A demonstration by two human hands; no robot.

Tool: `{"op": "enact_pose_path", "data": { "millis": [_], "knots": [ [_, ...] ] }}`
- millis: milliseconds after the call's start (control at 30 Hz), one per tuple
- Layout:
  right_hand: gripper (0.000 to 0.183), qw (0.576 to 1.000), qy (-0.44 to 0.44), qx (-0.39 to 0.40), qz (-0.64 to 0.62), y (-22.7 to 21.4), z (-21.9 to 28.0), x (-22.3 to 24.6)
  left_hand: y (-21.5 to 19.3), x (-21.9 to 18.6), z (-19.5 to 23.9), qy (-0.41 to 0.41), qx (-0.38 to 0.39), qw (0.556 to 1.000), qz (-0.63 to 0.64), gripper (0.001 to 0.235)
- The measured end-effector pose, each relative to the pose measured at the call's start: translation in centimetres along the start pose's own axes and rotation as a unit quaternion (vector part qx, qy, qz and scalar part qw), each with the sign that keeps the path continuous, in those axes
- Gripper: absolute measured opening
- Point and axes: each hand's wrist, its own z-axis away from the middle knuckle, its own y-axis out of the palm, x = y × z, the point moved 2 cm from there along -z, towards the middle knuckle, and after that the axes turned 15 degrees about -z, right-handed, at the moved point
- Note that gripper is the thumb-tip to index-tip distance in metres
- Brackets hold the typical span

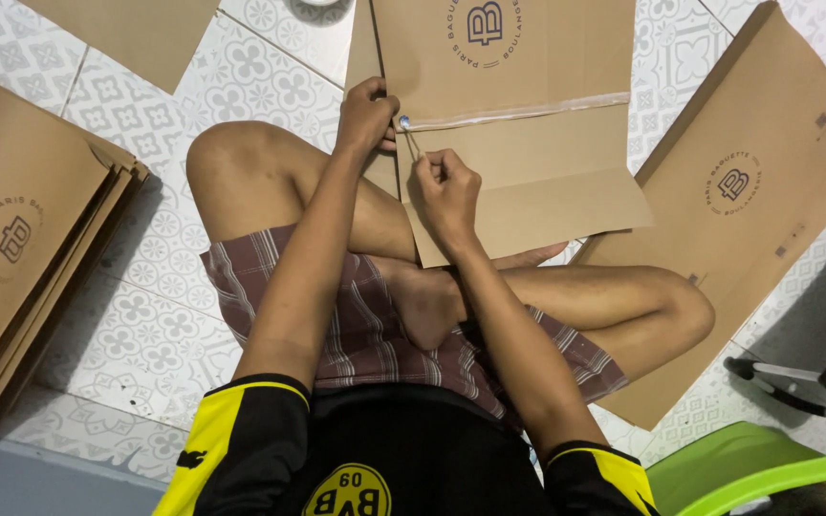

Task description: The person sits on the floor and folds a flat brown paper sheet into a bag shape. They use a small brush to apply white adhesive from a container along the fold line, then press the edges together to seal the bag. The finished bag is placed aside, and the person picks up another sheet to repeat the process.

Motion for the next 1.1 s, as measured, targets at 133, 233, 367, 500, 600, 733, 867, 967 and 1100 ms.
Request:
{"op": "enact_pose_path", "data": {
  "millis": [133,233,367,500,600,733,867,967,1100],
  "knots": [
    [0.02,1.0,-0.007,0.016,0.001,0.0,0.5,-0.4,0.1,0.2,-0.1,-0.01,-0.001,1.0,0.007,0.02],
    [0.017,0.998,-0.046,0.027,0.032,0.1,0.4,-0.7,0.2,0.2,-0.1,0.009,0.003,1.0,0.012,0.013],
    [0.017,0.997,-0.051,-0.001,0.049,0.1,0.3,-0.3,0.1,0.1,0.4,0.009,0.014,0.999,0.029,0.02],
    [0.017,0.998,-0.026,-0.031,0.049,-0.1,-0.2,-0.1,0.1,0.0,0.5,0.011,0.009,0.999,0.03,0.01],
    [0.019,0.997,-0.052,0.001,0.053,0.2,0.0,0.3,0.2,0.1,0.0,0.005,0.009,0.999,0.032,0.014],
    [0.017,0.996,-0.048,0.028,0.075,0.4,0.4,-0.2,0.4,0.4,-0.4,0.006,0.007,1.0,0.015,0.013],
    [0.019,0.997,-0.011,-0.024,0.075,-1.6,-0.8,-0.3,0.2,0.1,0.0,-0.002,0.009,1.0,0.022,0.012],
    [0.018,0.998,0.016,-0.024,0.063,-2.1,-0.9,-0.7,0.2,0.0,0.2,-0.002,0.006,1.0,0.022,0.015],
    [0.016,0.997,-0.041,0.037,0.061,-1.2,-0.6,-0.7,0.3,-0.1,0.3,-0.001,0.0,1.0,0.02,0.023]
  ]
}}
